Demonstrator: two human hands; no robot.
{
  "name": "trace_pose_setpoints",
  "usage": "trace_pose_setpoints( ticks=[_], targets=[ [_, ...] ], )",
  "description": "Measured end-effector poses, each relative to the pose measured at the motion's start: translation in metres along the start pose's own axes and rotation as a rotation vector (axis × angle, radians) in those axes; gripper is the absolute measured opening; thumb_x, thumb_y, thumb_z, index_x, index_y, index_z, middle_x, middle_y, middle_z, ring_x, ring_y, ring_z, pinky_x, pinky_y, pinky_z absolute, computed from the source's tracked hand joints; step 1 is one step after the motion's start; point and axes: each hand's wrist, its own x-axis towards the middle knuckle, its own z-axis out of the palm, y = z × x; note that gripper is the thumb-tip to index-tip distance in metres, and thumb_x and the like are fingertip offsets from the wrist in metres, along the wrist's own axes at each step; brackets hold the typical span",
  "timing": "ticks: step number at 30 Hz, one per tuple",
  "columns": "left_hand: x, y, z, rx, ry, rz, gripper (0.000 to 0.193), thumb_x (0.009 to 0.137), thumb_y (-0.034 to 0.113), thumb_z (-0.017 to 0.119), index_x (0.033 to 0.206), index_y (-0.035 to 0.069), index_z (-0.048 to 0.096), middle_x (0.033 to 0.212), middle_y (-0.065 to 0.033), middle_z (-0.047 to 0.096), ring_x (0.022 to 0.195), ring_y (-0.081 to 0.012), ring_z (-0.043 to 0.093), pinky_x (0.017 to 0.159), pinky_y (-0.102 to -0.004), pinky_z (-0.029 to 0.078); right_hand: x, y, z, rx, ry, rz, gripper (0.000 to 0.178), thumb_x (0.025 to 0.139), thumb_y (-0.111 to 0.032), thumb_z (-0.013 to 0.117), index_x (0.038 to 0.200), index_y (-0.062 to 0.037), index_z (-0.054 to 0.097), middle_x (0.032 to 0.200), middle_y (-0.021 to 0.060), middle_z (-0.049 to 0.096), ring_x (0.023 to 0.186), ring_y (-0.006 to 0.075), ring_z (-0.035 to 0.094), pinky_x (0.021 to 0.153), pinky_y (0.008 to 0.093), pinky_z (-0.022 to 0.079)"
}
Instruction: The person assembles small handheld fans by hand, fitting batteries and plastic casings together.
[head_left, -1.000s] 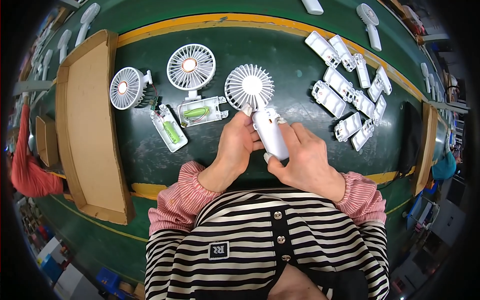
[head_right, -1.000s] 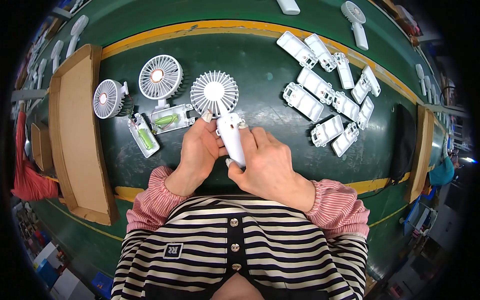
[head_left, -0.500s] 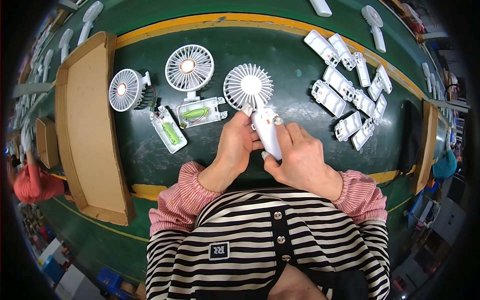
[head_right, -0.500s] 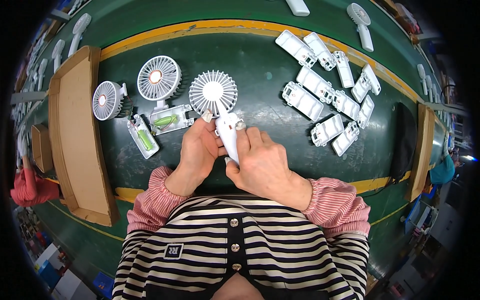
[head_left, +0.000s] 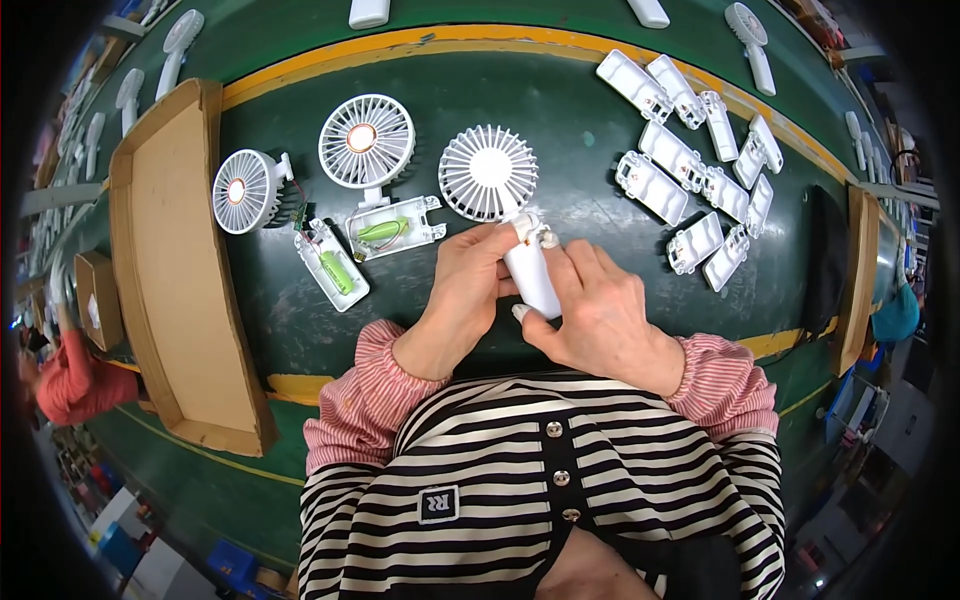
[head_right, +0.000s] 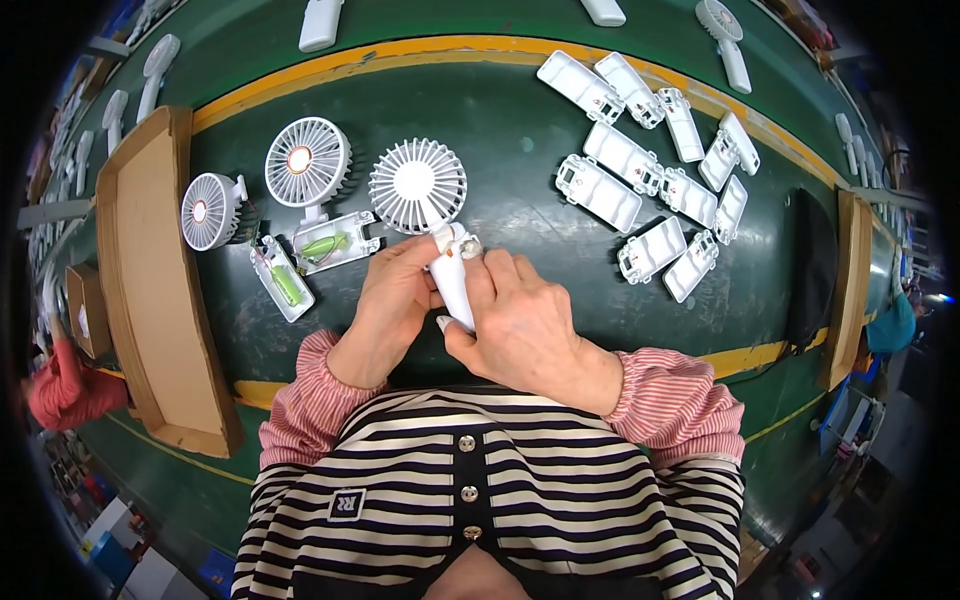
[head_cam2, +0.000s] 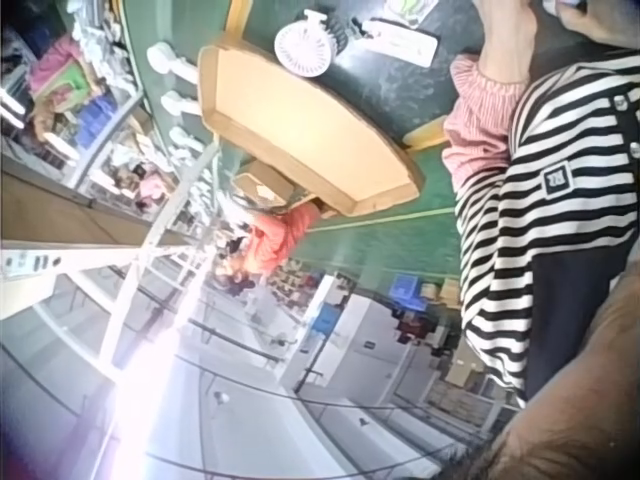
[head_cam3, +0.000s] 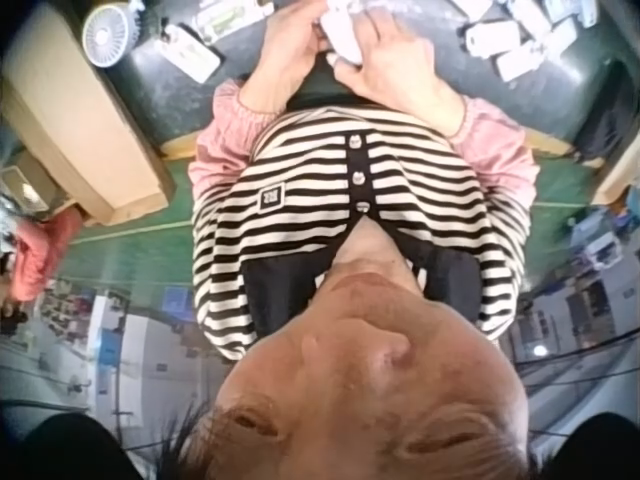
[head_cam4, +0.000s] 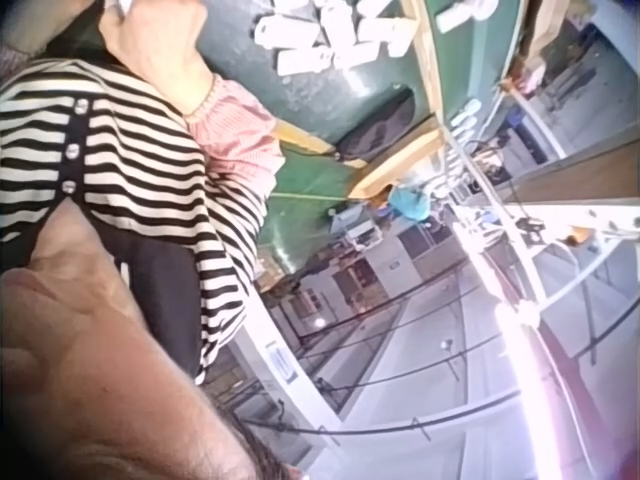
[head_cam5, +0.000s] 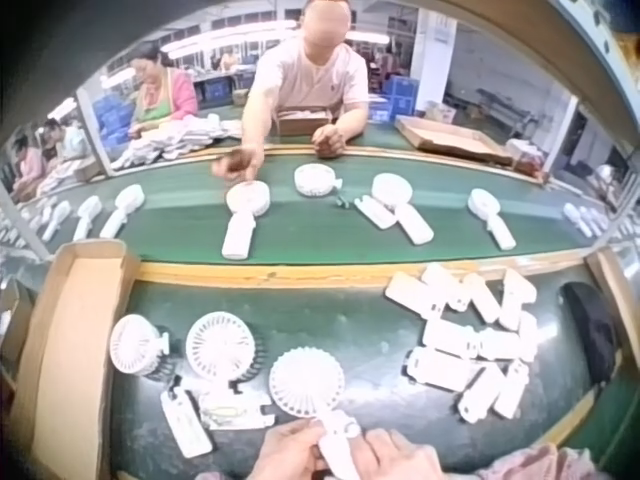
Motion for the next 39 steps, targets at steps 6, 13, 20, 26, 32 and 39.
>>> trace_pose_setpoints(
  ticks=[6, 13, 20, 26, 32, 39],
  targets=[
    [-0.001, -0.001, 0.003, 0.040, 0.031, 0.015, 0.022, 0.084, 0.017, 0.054, 0.096, -0.002, 0.058, 0.089, -0.0087, 0.061, 0.077, -0.0168, 0.061, 0.066, -0.0313, 0.051, -0.005, 0.004, -0.002, -0.019, -0.036, -0.012, 0.058, 0.058, -0.025, 0.069, 0.103, 0.0068, 0.051, 0.074, 0.0115, 0.050, 0.060, 0.0240, 0.055, 0.045, 0.0324, 0.045],
    [-0.001, -0.003, 0.005, -0.022, 0.026, 0.046, 0.024, 0.081, 0.018, 0.059, 0.092, -0.003, 0.059, 0.084, -0.0075, 0.061, 0.070, -0.0150, 0.061, 0.061, -0.0285, 0.053, -0.011, 0.010, 0.005, -0.040, -0.002, -0.009, 0.063, 0.056, -0.026, 0.072, 0.105, 0.0078, 0.050, 0.066, 0.0119, 0.056, 0.052, 0.0242, 0.058, 0.045, 0.0318, 0.046],
    [-0.001, -0.004, 0.003, 0.056, 0.039, 0.070, 0.023, 0.084, 0.017, 0.054, 0.096, -0.003, 0.057, 0.089, -0.0096, 0.061, 0.077, -0.0173, 0.061, 0.067, -0.0305, 0.051, -0.013, 0.012, 0.003, 0.070, -0.005, -0.001, 0.060, 0.059, -0.026, 0.073, 0.103, 0.0077, 0.050, 0.070, 0.0155, 0.058, 0.055, 0.0272, 0.060, 0.048, 0.0315, 0.048],
    [-0.004, -0.003, 0.006, -0.033, -0.056, 0.197, 0.023, 0.084, 0.014, 0.055, 0.097, -0.005, 0.057, 0.093, -0.0124, 0.062, 0.084, -0.0183, 0.060, 0.075, -0.0301, 0.048, -0.001, 0.029, 0.017, 0.982, -0.214, 0.591, 0.038, 0.074, -0.018, 0.066, 0.100, 0.0068, 0.053, 0.086, 0.0096, 0.062, 0.080, 0.0124, 0.058, 0.068, 0.0245, 0.047],
    [-0.005, -0.004, 0.005, -0.086, -0.097, 0.222, 0.023, 0.083, 0.012, 0.059, 0.099, -0.004, 0.058, 0.094, -0.0107, 0.062, 0.084, -0.0150, 0.059, 0.076, -0.0275, 0.046, 0.014, 0.024, 0.015, 1.088, -0.323, 0.687, 0.034, 0.072, -0.016, 0.065, 0.097, 0.0055, 0.056, 0.085, 0.0100, 0.061, 0.076, 0.0142, 0.059, 0.062, 0.0265, 0.047],
    [-0.001, -0.001, 0.005, -0.106, -0.001, 0.094, 0.022, 0.082, 0.015, 0.060, 0.097, -0.002, 0.058, 0.090, -0.0074, 0.060, 0.081, -0.0158, 0.059, 0.072, -0.0279, 0.048, -0.001, 0.004, 0.002, 0.121, -0.027, 0.228, 0.070, 0.059, -0.031, 0.075, 0.111, 0.0052, 0.045, 0.076, 0.0184, 0.059, 0.067, 0.0337, 0.061, 0.055, 0.0385, 0.049]
  ],
)
